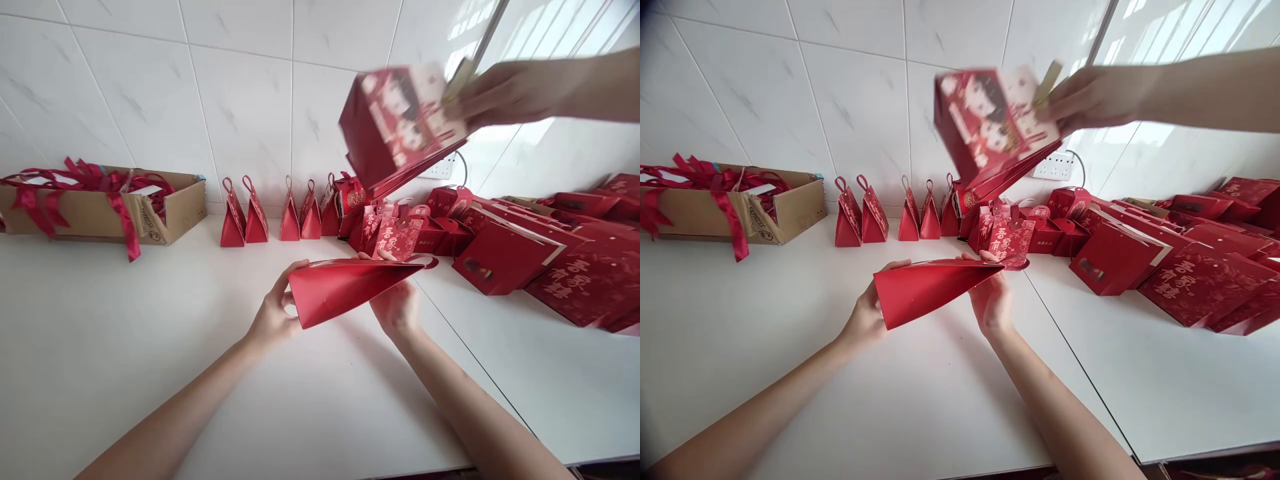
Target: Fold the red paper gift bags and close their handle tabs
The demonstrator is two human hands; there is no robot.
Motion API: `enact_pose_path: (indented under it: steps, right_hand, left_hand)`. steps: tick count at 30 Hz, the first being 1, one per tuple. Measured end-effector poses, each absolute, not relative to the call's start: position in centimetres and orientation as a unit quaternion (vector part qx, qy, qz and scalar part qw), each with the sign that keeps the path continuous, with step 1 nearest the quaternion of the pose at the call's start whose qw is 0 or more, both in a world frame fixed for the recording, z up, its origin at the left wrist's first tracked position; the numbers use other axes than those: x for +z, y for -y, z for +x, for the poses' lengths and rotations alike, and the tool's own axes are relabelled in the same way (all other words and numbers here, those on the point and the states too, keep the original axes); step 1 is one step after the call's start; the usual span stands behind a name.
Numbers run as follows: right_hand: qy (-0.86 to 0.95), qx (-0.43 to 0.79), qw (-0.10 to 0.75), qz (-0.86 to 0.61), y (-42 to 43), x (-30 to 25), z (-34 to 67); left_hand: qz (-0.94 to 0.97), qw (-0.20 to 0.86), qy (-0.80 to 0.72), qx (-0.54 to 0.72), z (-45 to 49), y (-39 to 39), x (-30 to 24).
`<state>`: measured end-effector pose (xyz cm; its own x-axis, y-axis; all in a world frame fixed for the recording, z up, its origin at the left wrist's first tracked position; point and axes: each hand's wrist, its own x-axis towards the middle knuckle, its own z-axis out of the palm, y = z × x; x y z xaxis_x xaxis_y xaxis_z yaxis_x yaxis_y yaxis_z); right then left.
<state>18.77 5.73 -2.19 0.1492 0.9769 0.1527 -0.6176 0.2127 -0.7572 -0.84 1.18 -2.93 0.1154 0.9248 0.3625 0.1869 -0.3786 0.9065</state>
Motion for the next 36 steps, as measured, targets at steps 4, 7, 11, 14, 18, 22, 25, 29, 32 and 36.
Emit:
enact_pose_path:
  steps: [4, 7, 11, 14, 18, 22, 25, 29, 32, 36]
  right_hand:
    - [0.318, 0.576, 0.7, -0.28, -5.58, -1.95, 18.7]
    - [0.314, 0.582, 0.697, -0.276, -5.58, -1.81, 18.63]
    - [0.322, 0.582, 0.697, -0.27, -5.68, -1.92, 18.68]
    - [0.333, 0.576, 0.696, -0.27, -5.71, -2.11, 18.79]
    - [0.344, 0.57, 0.696, -0.268, -5.71, -2.18, 18.84]
    - [0.337, 0.577, 0.694, -0.268, -5.71, -2.15, 18.81]
    - [0.326, 0.579, 0.697, -0.27, -5.7, -2.14, 18.81]
    - [0.32, 0.58, 0.7, -0.266, -5.63, -2.03, 18.77]
    - [0.318, 0.586, 0.697, -0.264, -5.59, -1.95, 18.73]
    - [0.33, 0.581, 0.69, -0.278, -5.61, -1.93, 18.75]
  left_hand:
    - [0.649, 0.366, -0.435, 0.505, -0.99, -1.22, -3.33]
    - [0.646, 0.369, -0.441, 0.503, -1.07, -1.33, -3.64]
    - [0.649, 0.364, -0.438, 0.505, -1.15, -1.48, -3.86]
    - [0.651, 0.365, -0.435, 0.504, -1.16, -1.5, -3.91]
    - [0.653, 0.358, -0.437, 0.504, -1.12, -1.4, -3.83]
    - [0.654, 0.361, -0.44, 0.499, -1.1, -1.29, -3.65]
    - [0.66, 0.363, -0.428, 0.499, -1.05, -1.25, -3.45]
    - [0.663, 0.356, -0.414, 0.512, -1.04, -1.2, -3.27]
    - [0.66, 0.357, -0.418, 0.513, -1.16, -1.24, -3.42]
    - [0.65, 0.366, -0.424, 0.513, -1.27, -1.4, -3.51]
